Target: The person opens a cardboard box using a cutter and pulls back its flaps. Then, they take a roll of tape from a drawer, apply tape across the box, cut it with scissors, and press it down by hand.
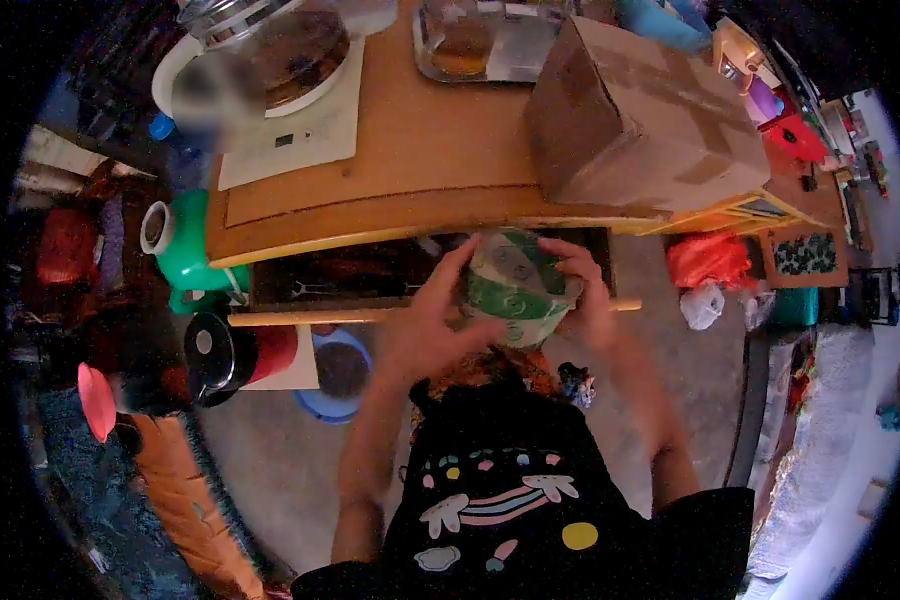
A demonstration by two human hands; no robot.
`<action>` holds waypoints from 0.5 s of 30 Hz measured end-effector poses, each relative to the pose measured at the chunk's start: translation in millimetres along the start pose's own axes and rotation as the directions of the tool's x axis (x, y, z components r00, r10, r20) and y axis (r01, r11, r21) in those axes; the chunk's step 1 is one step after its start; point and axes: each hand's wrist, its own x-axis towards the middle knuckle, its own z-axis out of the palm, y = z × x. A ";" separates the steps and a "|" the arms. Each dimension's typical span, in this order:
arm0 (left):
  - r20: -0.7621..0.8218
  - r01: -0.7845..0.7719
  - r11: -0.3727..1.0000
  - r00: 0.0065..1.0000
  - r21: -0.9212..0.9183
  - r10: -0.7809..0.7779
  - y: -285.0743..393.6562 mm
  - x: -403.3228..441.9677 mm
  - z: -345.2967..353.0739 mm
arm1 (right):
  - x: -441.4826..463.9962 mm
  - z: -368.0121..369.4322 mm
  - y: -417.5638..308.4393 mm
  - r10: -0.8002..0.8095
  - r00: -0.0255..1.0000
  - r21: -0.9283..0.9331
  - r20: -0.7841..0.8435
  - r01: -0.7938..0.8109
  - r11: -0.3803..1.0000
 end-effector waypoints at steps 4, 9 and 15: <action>-0.067 -0.241 0.925 0.960 0.292 0.271 26.1 -11.0 4.8 | 2.0 23.3 6.9 0.120 0.983 0.357 -0.138 -0.064 0.932; -0.167 -0.247 0.835 0.914 0.492 0.369 40.0 -31.1 7.3 | 15.7 41.7 -4.2 -0.016 0.996 0.325 -0.085 0.043 0.945; -0.186 -0.290 0.563 0.746 0.774 0.640 44.4 -56.3 4.9 | 36.8 76.9 -8.6 0.009 0.995 0.685 -0.098 0.061 0.726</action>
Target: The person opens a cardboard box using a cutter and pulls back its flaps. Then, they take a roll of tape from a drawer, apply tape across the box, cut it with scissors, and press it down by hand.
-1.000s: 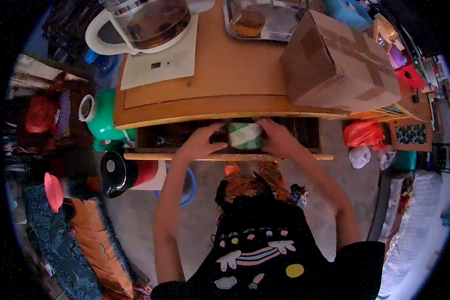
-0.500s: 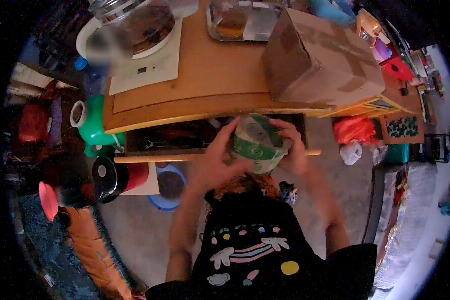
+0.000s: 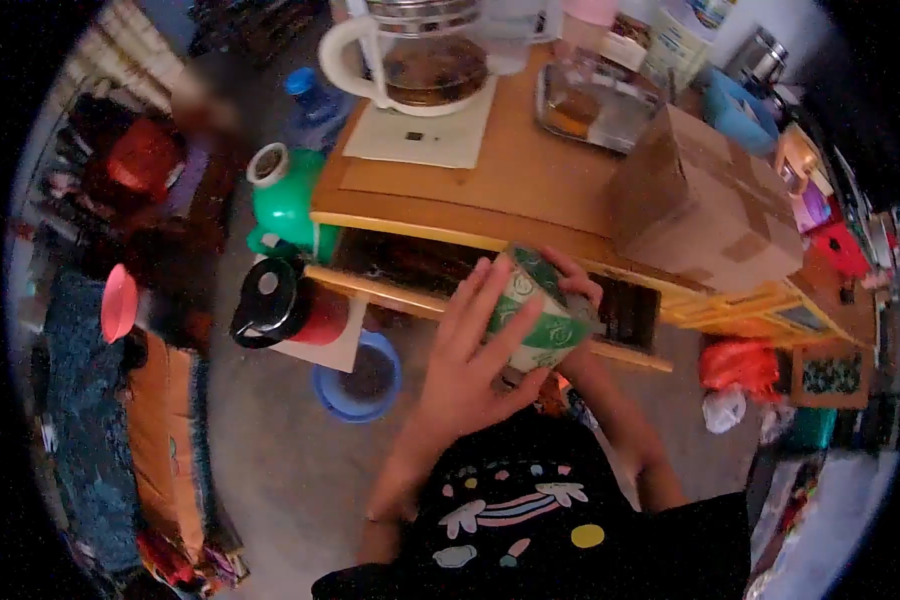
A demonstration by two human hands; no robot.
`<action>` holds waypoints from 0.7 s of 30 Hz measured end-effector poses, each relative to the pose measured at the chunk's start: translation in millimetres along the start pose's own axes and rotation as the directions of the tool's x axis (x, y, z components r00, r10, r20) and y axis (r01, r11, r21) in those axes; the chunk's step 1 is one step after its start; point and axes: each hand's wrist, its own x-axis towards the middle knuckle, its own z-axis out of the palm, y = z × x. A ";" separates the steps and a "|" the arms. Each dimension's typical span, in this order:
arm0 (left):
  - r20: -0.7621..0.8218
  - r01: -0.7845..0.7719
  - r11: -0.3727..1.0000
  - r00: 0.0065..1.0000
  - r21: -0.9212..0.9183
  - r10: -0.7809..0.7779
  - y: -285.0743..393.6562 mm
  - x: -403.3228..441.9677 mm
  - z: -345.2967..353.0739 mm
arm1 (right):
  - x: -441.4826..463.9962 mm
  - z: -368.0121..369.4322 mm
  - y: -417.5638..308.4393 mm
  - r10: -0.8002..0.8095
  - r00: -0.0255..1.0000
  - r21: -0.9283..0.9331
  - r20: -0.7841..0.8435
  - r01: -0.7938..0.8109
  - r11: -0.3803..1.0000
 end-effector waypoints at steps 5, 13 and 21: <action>-0.068 0.139 0.979 0.986 -0.147 -0.150 9.6 -13.3 -20.8 | 0.6 -14.2 1.3 -0.040 0.997 -0.126 0.066 0.048 0.991; -0.240 0.008 0.851 0.958 -0.526 -0.157 -1.3 -39.1 -36.2 | 36.1 24.4 -79.3 0.407 0.691 -0.250 0.597 -0.322 0.913; -0.217 -0.190 0.798 0.973 -0.572 0.076 -8.5 -53.2 -45.8 | 63.8 45.1 -90.7 0.035 0.407 -0.087 0.913 0.111 0.990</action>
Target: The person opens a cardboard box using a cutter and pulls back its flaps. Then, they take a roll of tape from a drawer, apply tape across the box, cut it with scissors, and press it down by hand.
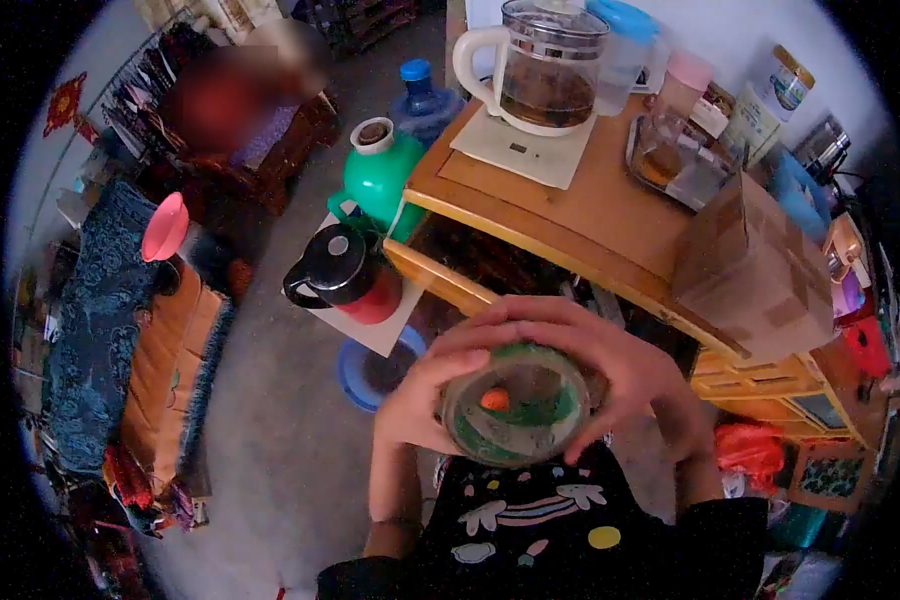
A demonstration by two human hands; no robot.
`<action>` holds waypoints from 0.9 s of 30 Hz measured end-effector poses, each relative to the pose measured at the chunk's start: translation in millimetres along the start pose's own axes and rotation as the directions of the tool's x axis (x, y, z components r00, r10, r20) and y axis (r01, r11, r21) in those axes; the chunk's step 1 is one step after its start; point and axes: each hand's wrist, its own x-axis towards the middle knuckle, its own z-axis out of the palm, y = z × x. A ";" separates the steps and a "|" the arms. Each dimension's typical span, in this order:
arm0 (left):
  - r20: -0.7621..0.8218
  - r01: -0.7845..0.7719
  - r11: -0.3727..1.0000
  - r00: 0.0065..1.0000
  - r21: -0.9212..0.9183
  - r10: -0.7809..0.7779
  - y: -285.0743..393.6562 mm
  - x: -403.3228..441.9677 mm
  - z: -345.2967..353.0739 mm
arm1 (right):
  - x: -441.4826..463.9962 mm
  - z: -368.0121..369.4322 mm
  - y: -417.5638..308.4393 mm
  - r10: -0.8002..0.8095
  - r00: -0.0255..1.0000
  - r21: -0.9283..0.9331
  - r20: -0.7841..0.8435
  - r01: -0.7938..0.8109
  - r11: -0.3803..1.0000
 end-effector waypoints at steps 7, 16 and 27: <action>-0.433 0.127 0.925 0.855 -0.357 -0.285 -3.1 -22.5 18.6 | 23.3 8.0 -8.4 -0.013 0.999 -0.072 0.032 0.015 0.997; -0.606 -0.043 0.723 0.581 -0.690 -0.543 -22.0 -25.8 21.3 | 40.0 23.3 -11.3 0.006 0.995 -0.311 -0.099 -0.037 0.950; -0.595 -0.121 0.801 0.735 -0.586 -0.324 -33.0 -27.0 27.8 | 35.8 32.5 -18.1 -0.340 0.920 -0.529 -0.194 0.194 0.826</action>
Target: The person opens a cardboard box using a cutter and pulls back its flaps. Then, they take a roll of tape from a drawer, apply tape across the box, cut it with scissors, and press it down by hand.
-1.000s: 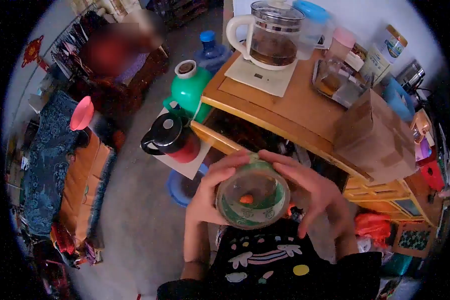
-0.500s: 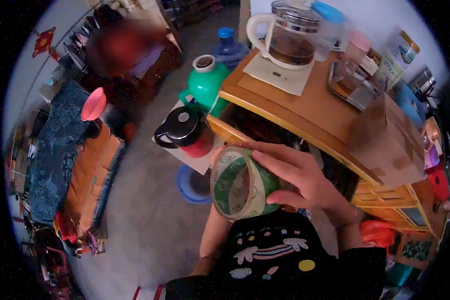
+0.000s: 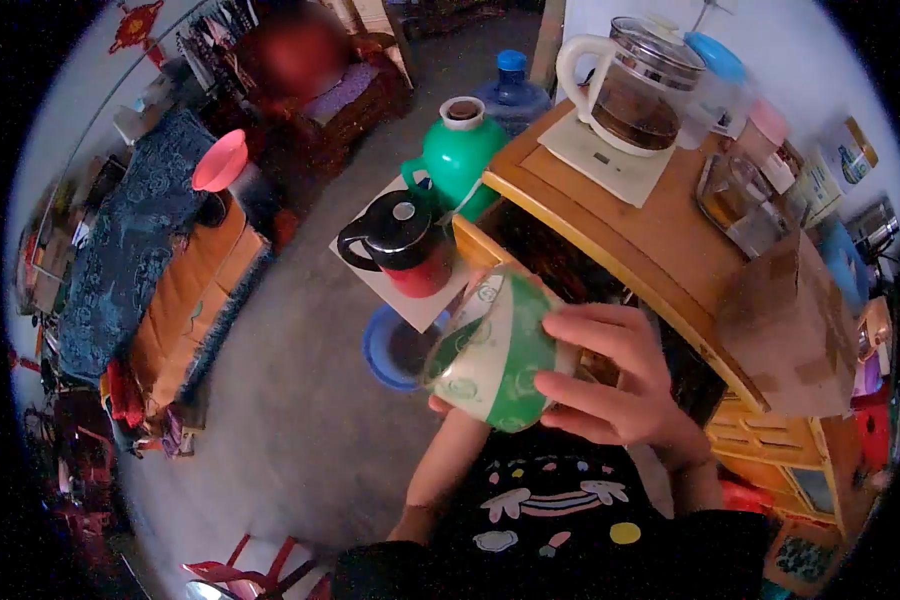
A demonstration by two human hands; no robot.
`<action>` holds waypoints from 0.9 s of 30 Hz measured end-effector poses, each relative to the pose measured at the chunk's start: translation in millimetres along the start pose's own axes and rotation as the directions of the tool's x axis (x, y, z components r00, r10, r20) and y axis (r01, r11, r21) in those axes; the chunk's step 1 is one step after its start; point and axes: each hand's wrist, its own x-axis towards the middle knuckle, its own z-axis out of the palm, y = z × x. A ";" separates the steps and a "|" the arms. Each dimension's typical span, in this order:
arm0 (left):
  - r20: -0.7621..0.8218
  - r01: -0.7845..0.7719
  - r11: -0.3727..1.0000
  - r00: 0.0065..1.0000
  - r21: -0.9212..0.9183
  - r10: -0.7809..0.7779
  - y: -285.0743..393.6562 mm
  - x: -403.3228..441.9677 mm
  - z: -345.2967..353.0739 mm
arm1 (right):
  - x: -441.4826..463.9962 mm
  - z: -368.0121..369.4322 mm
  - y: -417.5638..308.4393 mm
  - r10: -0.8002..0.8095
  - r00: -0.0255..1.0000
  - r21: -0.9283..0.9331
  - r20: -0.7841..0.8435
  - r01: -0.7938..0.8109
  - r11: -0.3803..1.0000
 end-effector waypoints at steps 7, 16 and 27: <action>-0.111 0.106 0.984 0.990 0.143 -0.090 13.2 -2.2 39.9 | 11.0 -27.5 10.5 0.175 0.969 0.151 0.174 -0.202 0.968; -0.217 0.091 0.986 0.975 0.143 -0.058 13.5 -6.1 53.4 | 26.2 -32.9 54.9 0.403 0.722 0.370 0.562 -0.656 0.658; -0.184 0.139 0.981 0.976 0.137 -0.113 23.0 -6.8 56.5 | 29.9 -9.9 92.8 0.126 0.565 0.537 0.815 -0.819 0.200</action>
